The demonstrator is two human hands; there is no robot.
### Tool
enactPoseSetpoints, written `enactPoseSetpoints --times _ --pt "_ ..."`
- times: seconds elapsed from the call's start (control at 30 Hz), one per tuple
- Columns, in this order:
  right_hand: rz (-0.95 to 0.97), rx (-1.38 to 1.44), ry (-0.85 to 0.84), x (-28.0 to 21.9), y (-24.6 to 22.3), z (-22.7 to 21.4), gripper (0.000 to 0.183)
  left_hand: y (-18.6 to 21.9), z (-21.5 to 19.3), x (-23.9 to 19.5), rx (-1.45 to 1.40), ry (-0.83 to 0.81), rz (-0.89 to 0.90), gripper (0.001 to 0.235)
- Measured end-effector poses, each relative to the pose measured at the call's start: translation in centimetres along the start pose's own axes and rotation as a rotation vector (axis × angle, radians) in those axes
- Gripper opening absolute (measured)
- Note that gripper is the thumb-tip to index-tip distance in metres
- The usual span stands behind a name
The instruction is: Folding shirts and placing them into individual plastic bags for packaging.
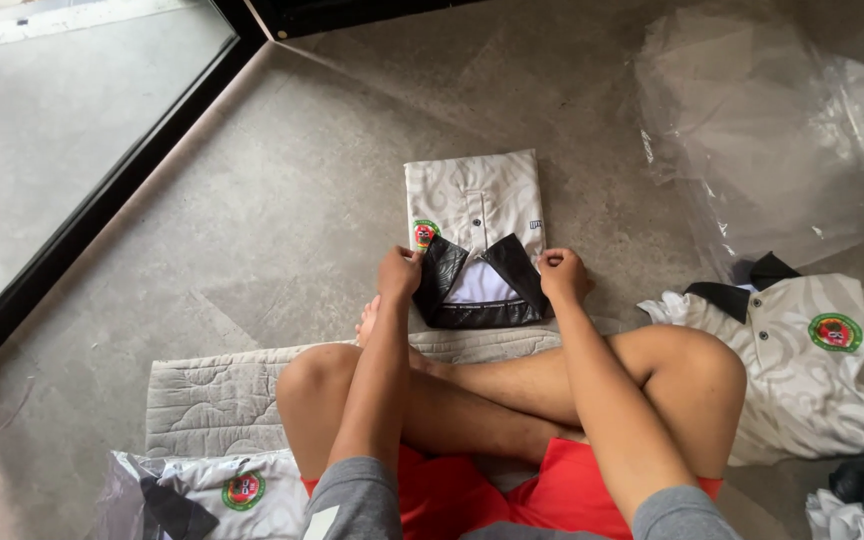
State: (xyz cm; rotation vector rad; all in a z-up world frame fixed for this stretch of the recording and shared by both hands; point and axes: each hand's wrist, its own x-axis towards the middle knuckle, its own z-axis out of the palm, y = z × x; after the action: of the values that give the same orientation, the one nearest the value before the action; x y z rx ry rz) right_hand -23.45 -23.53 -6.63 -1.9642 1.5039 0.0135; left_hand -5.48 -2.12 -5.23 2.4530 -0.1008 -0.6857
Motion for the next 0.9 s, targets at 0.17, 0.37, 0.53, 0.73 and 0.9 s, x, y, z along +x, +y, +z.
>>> enactPoseSetpoints --times 0.17,0.37,0.53,0.73,0.9 --pt "0.030 0.005 0.015 0.4 0.4 0.1 0.022 1.1 -0.7 -0.7 -0.024 0.008 0.014 0.025" --pt "0.014 -0.001 0.020 -0.3 -0.1 -0.2 0.017 0.9 -0.5 -1.1 0.010 0.015 -0.060 0.029" --pt "0.003 0.017 -0.003 -1.3 -0.6 -1.2 0.024 2.8 -2.3 -3.5 0.077 -0.001 -0.026 0.036" --pt "-0.075 -0.040 -0.175 -5.7 -3.2 -4.9 0.062 2.4 -1.7 -3.2 0.139 0.029 0.059 0.046" --pt "-0.055 -0.063 -0.265 -7.9 -3.6 -6.5 0.065 2.3 -2.0 -3.7 0.154 -0.134 0.074 0.075"
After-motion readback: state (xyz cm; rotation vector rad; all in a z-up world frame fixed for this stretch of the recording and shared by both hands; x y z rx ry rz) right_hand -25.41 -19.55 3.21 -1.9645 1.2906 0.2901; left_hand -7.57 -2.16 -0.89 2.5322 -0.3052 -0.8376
